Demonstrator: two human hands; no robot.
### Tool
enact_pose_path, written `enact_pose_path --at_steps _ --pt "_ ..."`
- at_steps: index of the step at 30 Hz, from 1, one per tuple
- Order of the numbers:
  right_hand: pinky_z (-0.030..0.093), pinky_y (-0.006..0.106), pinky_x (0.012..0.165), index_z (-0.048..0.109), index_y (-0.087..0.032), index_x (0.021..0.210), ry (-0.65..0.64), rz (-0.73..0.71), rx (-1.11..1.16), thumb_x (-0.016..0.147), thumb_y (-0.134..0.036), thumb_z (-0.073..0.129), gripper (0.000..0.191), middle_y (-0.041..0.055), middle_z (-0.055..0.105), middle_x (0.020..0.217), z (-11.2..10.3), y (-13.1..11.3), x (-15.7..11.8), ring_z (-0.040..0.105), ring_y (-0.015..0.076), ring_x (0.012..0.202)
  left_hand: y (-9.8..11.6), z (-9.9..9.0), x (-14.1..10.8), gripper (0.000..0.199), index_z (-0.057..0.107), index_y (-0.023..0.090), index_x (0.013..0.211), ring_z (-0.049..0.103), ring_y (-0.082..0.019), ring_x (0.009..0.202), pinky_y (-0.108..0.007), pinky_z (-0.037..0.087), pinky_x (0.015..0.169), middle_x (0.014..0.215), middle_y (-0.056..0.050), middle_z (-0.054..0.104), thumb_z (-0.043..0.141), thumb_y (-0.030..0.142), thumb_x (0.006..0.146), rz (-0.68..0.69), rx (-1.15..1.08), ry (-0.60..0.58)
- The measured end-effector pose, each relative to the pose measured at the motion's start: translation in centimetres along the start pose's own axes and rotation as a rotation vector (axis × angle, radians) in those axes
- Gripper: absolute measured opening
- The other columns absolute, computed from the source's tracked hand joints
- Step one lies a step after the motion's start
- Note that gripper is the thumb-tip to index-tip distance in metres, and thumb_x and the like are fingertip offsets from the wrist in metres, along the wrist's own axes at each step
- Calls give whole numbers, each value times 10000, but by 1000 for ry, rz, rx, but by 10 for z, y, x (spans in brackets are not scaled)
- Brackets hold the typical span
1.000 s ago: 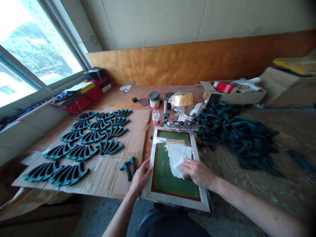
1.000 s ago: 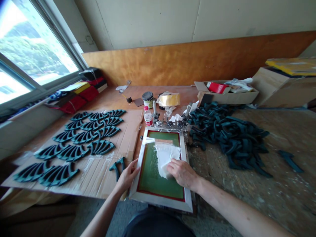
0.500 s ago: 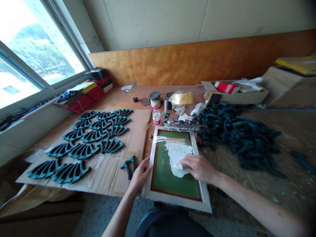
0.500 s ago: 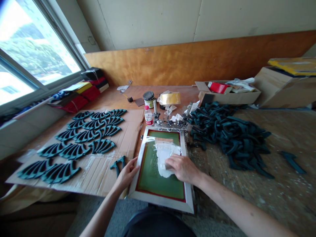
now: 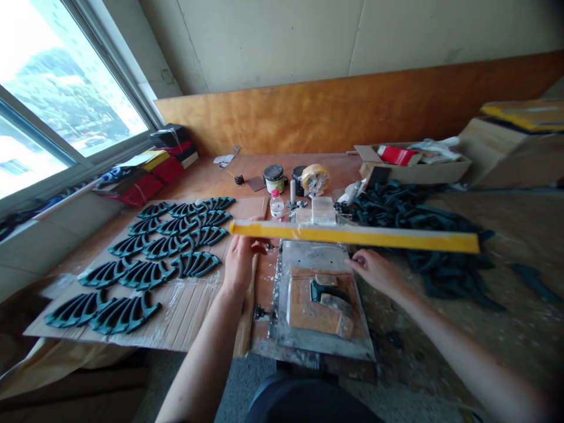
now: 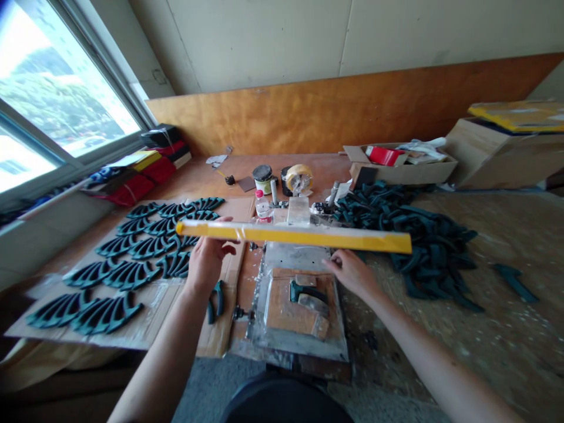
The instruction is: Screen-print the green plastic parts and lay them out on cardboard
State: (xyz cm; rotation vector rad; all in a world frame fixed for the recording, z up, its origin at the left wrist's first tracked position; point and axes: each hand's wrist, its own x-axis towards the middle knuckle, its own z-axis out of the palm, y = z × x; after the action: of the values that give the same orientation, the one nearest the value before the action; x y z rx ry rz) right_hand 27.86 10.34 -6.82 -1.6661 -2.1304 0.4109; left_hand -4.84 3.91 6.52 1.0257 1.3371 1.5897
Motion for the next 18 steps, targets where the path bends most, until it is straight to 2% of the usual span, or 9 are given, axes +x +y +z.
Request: enact_pose_path --at_steps 3,5,7,9,10,13,15,16,18 --pt "446 298 715 576 -189 755 -144 -171 -103 852 -444 569 273 72 617 879 43 -10 -34 594 202 812 1 15 11 476 585 172 970 636 -162 798 -218 476 575 853 -65 686 396 600 881 60 -94 47" --pt "441 294 707 543 -185 766 -191 -150 -140 877 -329 554 182 79 620 861 58 -28 -48 598 200 804 -20 22 -4 466 553 184 1034 643 -152 770 -212 476 571 868 -61 695 430 601 868 20 -138 122" --pt "436 278 665 525 -185 816 -191 -38 -100 903 -267 515 120 64 624 807 62 -50 -59 602 188 753 -54 29 -38 519 564 164 1028 650 -162 699 -224 473 533 855 -85 710 504 633 813 -226 -112 45" --pt "441 281 670 517 -190 871 -126 6 -31 921 -264 488 93 59 628 822 63 -76 -72 604 193 769 -92 36 -80 628 600 130 1003 675 -228 705 -268 484 493 901 -157 722 606 682 704 -665 -28 -256" --pt "447 291 698 515 -193 891 -86 -40 0 922 -262 486 81 64 629 856 63 -89 -79 601 201 806 -110 39 -100 641 599 151 1040 687 -258 802 -281 504 519 989 -163 715 629 682 683 -799 -48 -299" --pt "445 317 804 524 -206 886 -86 -343 94 914 -267 509 69 46 620 902 61 -104 -90 582 204 888 -147 34 -134 537 592 180 995 682 -250 903 -283 526 601 984 -121 714 605 647 730 -869 -167 -135" --pt "443 312 816 536 -212 868 -100 -377 134 926 -297 498 110 30 615 897 51 -79 -80 579 192 887 -158 11 -131 484 582 182 968 695 -232 820 -265 511 562 909 -101 721 618 606 735 -846 -126 11" --pt "446 311 806 543 -212 872 -68 -285 125 930 -315 490 130 34 614 905 42 -54 -70 581 192 886 -162 -8 -125 467 580 183 961 697 -223 759 -261 501 535 882 -94 724 613 593 740 -833 -58 75" --pt "456 328 778 548 -189 923 92 59 36 925 -335 474 163 77 614 941 19 13 -42 589 216 885 -170 -57 -109 439 581 177 913 685 -201 643 -265 496 512 828 -86 728 537 594 785 -786 115 187"
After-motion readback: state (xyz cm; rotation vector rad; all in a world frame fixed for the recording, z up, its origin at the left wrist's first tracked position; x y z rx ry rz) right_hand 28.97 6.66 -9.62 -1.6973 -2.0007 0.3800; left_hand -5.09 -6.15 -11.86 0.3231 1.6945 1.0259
